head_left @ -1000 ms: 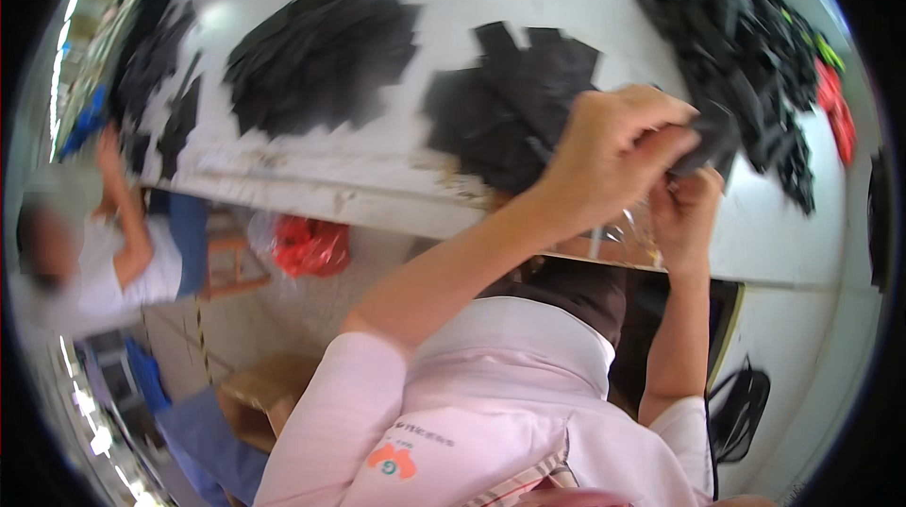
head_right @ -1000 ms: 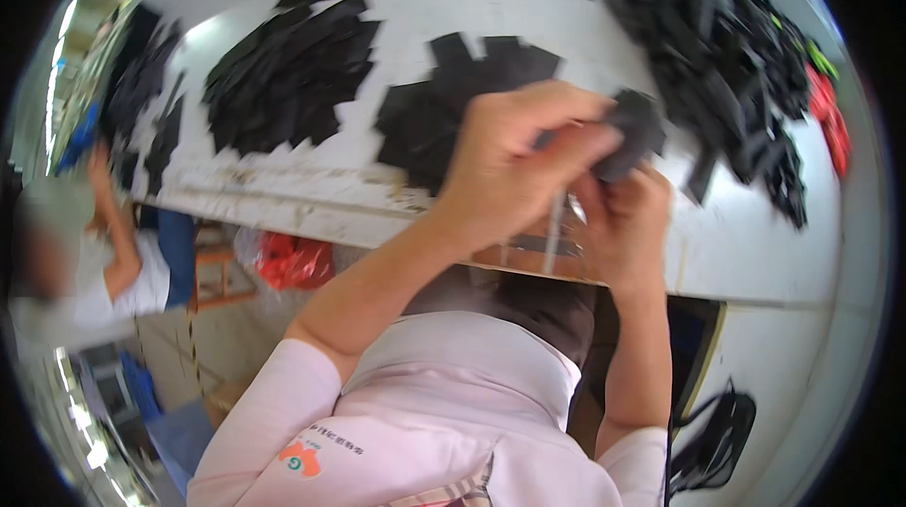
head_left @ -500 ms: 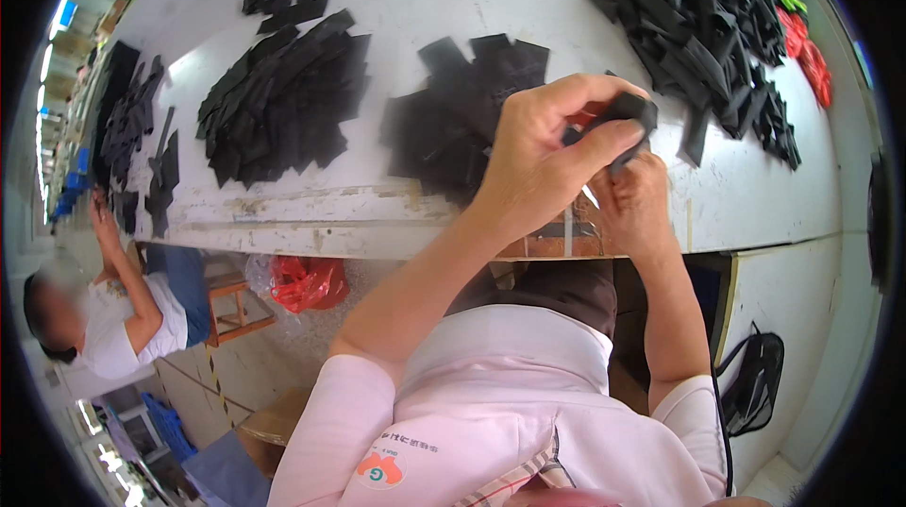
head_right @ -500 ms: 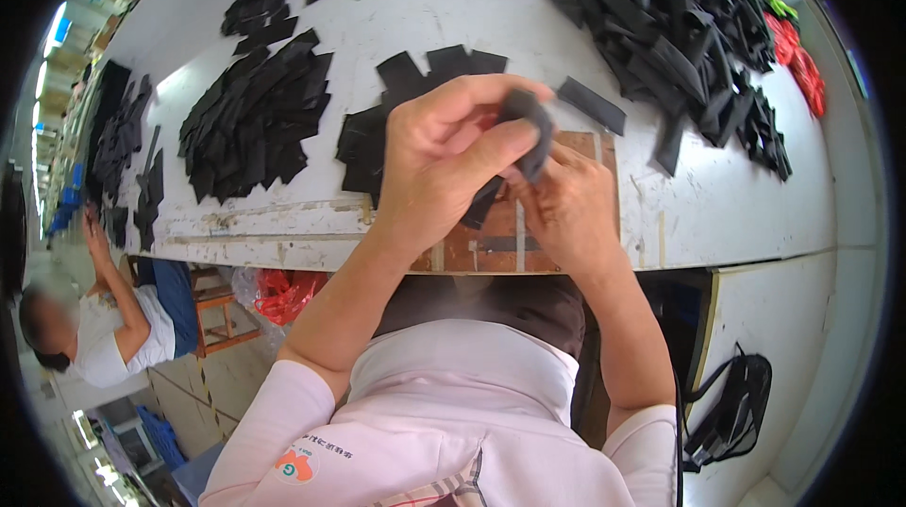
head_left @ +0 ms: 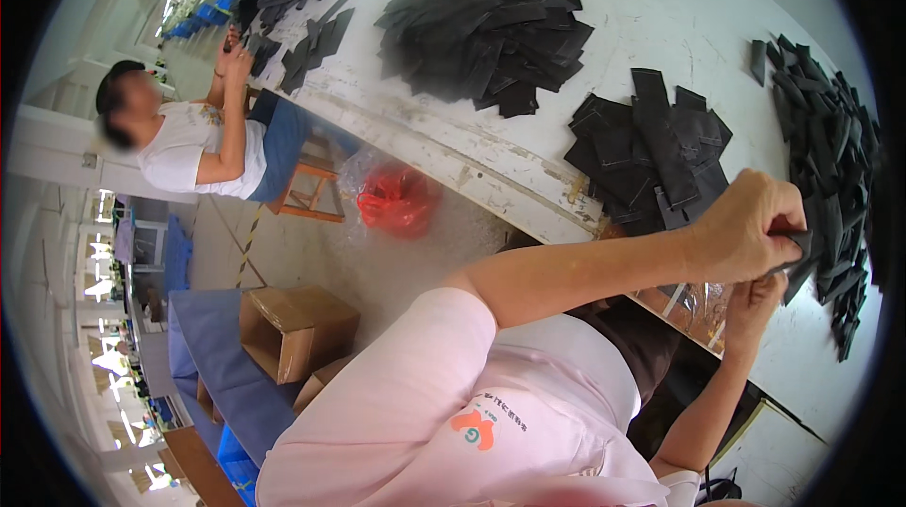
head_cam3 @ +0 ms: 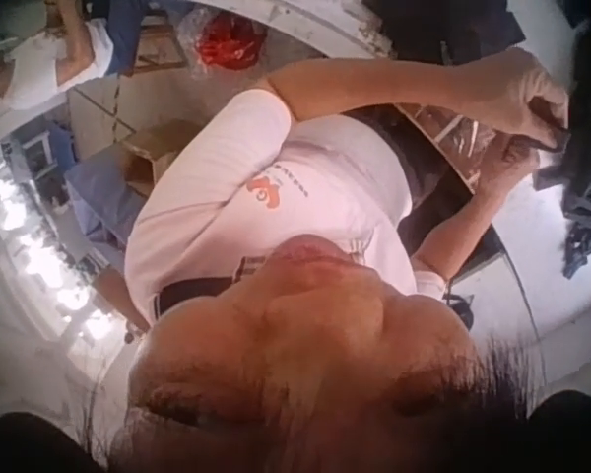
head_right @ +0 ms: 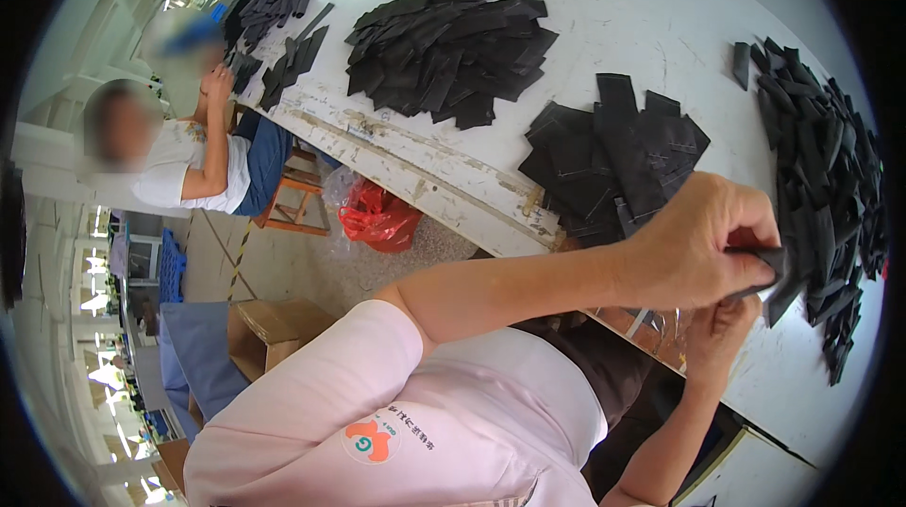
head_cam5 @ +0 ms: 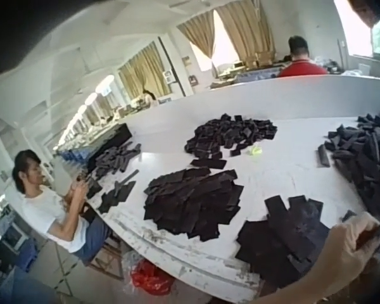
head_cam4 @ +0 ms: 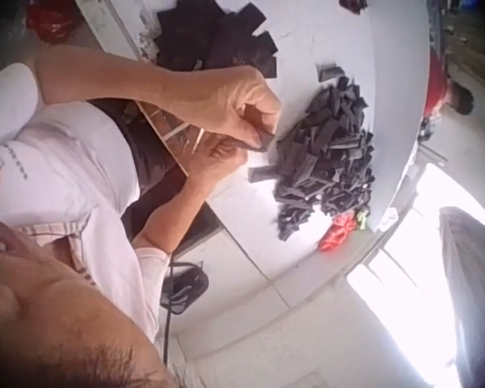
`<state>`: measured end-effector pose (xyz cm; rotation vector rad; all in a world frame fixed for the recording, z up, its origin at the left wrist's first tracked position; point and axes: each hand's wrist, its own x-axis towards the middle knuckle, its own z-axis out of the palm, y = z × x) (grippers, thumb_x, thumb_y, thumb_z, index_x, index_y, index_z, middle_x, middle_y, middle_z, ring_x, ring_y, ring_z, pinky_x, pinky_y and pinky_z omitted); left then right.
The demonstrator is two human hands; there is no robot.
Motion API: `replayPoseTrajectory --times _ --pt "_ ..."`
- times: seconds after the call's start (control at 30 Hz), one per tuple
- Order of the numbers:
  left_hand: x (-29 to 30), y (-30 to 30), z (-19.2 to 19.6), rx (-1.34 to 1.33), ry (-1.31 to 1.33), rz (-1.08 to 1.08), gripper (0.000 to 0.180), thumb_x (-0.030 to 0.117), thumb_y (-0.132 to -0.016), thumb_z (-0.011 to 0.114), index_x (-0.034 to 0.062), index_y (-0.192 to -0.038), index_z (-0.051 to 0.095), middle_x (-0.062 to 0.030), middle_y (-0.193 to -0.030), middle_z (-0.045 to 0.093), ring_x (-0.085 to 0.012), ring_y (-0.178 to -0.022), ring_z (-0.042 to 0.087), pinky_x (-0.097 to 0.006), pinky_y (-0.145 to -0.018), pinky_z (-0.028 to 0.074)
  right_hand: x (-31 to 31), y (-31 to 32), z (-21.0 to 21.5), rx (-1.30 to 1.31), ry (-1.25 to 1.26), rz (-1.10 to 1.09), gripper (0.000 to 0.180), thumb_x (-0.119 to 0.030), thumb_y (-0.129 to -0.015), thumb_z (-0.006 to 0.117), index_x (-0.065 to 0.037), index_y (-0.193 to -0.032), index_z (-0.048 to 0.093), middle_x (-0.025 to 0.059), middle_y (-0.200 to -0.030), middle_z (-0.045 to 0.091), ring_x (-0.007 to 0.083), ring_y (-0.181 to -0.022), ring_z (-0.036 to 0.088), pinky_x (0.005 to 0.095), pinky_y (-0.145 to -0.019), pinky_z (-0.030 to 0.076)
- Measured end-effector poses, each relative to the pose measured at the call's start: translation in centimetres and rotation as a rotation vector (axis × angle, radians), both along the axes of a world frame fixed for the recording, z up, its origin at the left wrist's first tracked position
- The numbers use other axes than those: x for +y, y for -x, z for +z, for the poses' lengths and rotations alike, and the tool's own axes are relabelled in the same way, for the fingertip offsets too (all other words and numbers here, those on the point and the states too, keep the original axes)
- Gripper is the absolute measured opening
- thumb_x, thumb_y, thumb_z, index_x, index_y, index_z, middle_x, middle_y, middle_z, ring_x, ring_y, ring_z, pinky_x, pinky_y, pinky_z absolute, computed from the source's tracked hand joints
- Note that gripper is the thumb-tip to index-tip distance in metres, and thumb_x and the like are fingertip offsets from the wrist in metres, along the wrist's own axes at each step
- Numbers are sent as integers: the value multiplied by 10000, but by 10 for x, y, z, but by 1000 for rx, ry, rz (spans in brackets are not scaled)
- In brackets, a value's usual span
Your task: Folding and stacking small pieces of black fabric.
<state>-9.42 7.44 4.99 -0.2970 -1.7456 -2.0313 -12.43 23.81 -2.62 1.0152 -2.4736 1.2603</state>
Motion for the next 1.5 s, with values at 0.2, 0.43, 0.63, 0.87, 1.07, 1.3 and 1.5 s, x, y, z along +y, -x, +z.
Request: replayPoseTrajectory --times 0.2,0.43,0.63,0.87,1.07,1.3,1.5 --pt "-1 -1 2 -14 33 -49 117 -24 -593 657 -46 -663 567 -148 -601 579 -171 -522 564 -279 -486 429 15 -2 -34 -135 161 -12 110 -58 -850 489 -10 -856 391 21 -787 489 64 -686 458 186 -609 368" --pt "6 -3 8 49 129 23 110 0 -577 634 -52 -654 573 -179 -619 571 -273 -560 575 -308 -528 442 9 -8 16 -271 141 -112 98 -59 -845 474 11 -780 451 52 -781 460 118 -746 456 256 -667 355" --pt "10 2 -1 96 142 76 102 13 -595 614 -24 -687 590 -160 -642 584 -289 -570 574 -326 -538 449 23 -5 -17 -119 268 -49 83 -91 -854 493 -31 -863 437 23 -808 483 79 -715 450 203 -670 365" --pt "-11 -2 -4 -3 307 -1 130 5 -689 597 -1 -819 591 -90 -709 588 -105 -661 580 -241 -596 452 -24 -2 6 -195 90 110 145 -97 -755 589 -3 -693 498 136 -653 525 309 -592 490 361 -533 372" --pt "-5 -10 2 -32 -18 -250 176 -11 -809 523 -25 -982 554 -98 -853 585 -122 -770 564 -246 -726 451 -31 -13 43 -120 103 85 198 -152 -814 555 8 -704 515 135 -641 530 331 -568 506 370 -507 396" --pt "-12 -7 5 1 -489 -139 160 123 -870 493 -15 -879 572 -101 -868 586 -142 -789 535 -267 -733 419 -32 -10 75 64 -115 29 255 -217 -788 589 -10 -673 495 113 -582 474 310 -551 491 383 -504 381" --pt "-16 -13 -14 -116 -586 -175 142 119 -862 506 3 -875 586 -78 -876 584 -143 -807 529 -286 -780 403 -35 -7 43 45 -84 47 279 -223 -779 590 -24 -624 471 107 -557 471 305 -524 488 373 -488 377"
